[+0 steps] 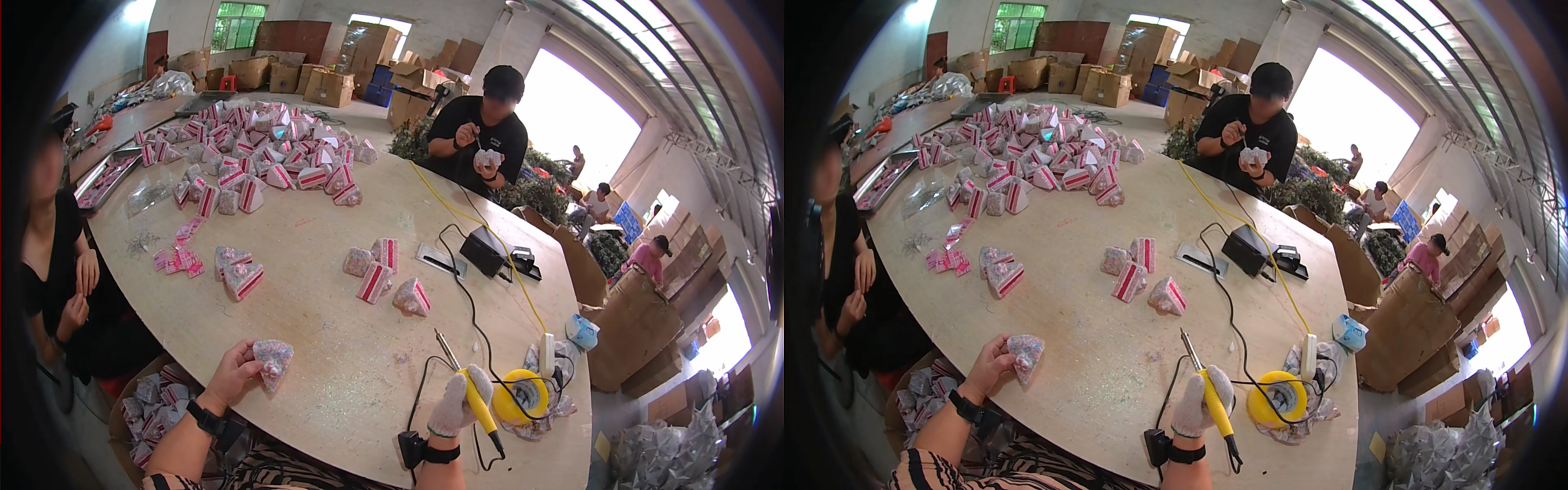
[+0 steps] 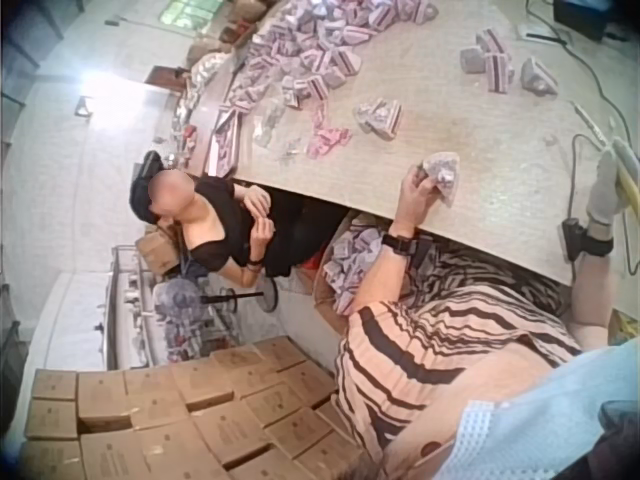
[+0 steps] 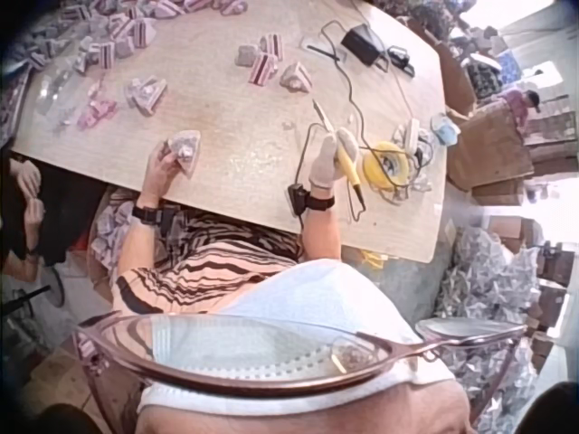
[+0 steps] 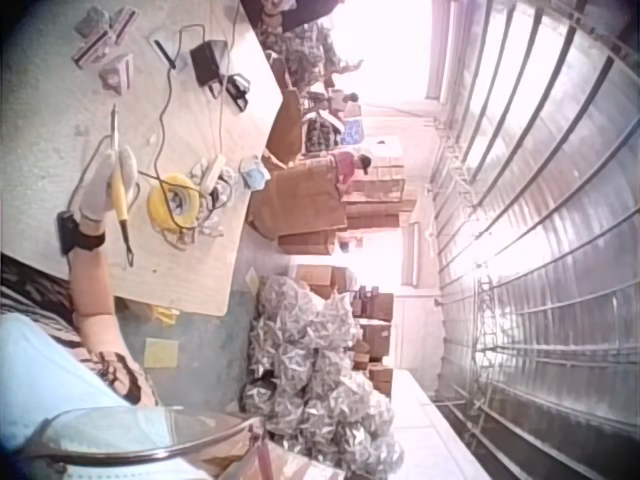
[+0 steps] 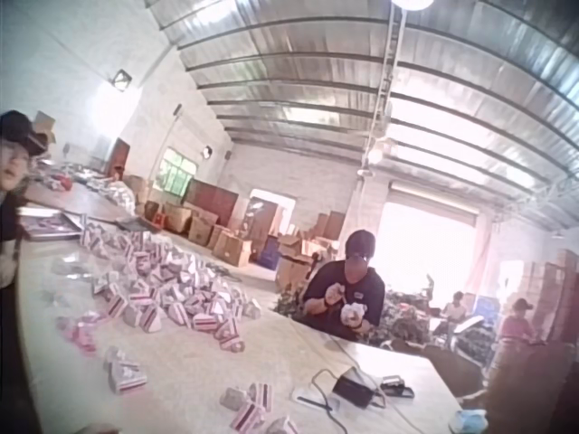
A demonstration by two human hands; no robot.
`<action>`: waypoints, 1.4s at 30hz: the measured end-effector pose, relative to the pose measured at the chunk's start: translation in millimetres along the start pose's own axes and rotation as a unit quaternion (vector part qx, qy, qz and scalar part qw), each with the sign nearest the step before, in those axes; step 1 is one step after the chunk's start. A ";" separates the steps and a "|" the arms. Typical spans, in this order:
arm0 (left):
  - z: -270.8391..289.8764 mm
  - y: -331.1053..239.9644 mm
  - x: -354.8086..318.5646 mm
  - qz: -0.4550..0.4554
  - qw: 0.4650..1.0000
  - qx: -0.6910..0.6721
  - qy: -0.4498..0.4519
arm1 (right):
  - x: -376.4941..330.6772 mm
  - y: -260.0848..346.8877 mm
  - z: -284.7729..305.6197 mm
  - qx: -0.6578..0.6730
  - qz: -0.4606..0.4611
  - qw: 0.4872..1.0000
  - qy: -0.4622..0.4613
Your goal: Using a heat sealing tool to seal small plastic bags containing decorative items.
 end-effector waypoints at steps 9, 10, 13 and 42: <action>-4.3 -6.5 -1.2 0.004 1.000 -0.001 -0.005 | 0.2 0.8 -1.8 0.003 0.009 1.000 0.003; -3.5 -7.6 -1.6 0.003 1.000 0.000 -0.007 | -0.4 1.6 -3.3 0.005 0.008 1.000 0.004; -2.8 -3.7 3.5 0.027 0.999 0.007 -0.018 | -0.1 5.1 -1.6 -0.002 0.014 1.000 0.000; -237.8 1.8 238.0 -0.085 0.675 0.604 0.416 | 66.9 31.2 72.2 0.042 0.049 0.973 -0.223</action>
Point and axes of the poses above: each hand's wrist, its own x-axis towards the middle knuckle, its own z-axis out of the back of the hand, y = z × x, the point moved 7 cm from there along x, towards the middle knuckle, and after that the axes turned 13 degrees about -z, right-handed, at the moved point
